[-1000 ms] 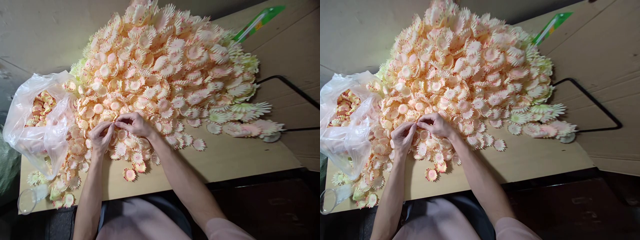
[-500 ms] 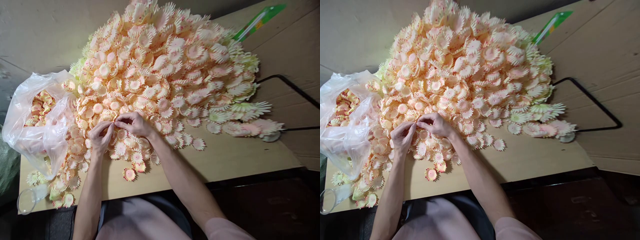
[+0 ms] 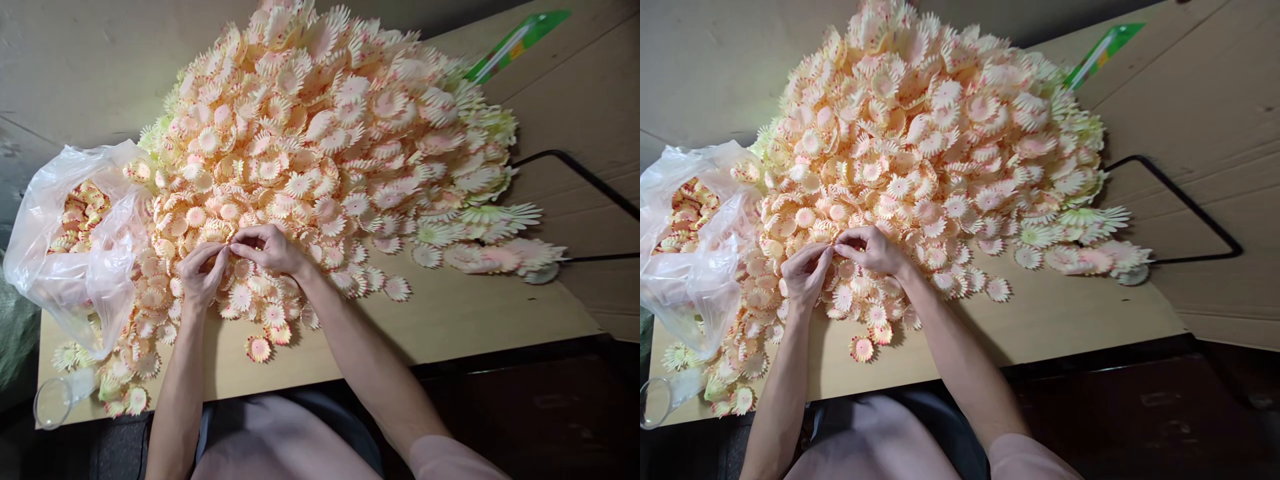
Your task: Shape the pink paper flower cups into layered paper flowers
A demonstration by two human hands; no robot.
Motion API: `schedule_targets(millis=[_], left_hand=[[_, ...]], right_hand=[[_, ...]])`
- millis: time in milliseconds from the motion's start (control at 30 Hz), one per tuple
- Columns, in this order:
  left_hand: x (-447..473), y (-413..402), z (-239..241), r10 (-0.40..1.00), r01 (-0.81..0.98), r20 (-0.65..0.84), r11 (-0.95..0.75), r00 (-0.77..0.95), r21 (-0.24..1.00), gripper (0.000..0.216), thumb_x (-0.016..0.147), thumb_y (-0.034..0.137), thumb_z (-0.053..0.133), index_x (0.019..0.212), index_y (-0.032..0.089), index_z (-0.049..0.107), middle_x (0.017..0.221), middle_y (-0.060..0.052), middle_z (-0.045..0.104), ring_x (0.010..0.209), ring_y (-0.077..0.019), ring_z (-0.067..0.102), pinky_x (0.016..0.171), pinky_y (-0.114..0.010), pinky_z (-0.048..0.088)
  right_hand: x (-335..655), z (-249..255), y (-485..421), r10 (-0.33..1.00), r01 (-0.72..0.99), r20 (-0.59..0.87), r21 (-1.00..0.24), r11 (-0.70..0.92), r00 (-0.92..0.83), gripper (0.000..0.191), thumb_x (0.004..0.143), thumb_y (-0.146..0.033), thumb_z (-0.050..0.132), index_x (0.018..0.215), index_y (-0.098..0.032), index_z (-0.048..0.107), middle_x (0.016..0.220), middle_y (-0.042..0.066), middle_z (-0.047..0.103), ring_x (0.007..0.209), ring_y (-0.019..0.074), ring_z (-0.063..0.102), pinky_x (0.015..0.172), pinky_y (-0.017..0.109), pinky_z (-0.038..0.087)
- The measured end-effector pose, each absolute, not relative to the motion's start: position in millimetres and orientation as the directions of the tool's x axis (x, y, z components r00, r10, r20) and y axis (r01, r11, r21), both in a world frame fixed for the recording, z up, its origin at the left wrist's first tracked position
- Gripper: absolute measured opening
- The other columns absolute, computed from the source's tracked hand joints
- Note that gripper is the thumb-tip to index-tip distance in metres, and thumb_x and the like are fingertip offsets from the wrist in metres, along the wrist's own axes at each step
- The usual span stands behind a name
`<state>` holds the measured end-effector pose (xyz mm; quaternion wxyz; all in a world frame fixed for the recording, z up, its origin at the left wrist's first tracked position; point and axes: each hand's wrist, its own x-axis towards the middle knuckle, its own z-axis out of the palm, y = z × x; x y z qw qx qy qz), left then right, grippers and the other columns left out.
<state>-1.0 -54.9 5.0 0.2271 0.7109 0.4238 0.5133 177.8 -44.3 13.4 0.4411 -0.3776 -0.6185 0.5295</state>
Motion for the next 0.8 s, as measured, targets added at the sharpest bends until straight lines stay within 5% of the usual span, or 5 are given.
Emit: schedule_targets(millis=[800], left_hand=[[-2.4,-54.1,-3.2,0.869,0.346,0.493,-0.475,0.039,0.809,0.008,0.084,0.021,0.068,0.086,0.018,0.075,0.081,-0.004,0.076,0.07,-0.0117,0.069,0.067,-0.022,0.054]], right_hand=[[175.5,9.8,-43.4,0.962,-0.042,0.135,-0.991,0.129,-0.236,0.021,0.079,-0.035,0.071,0.083,-0.014,0.071,0.078,0.003,0.069,0.068,0.0127,0.059,0.064,0.026,0.047]])
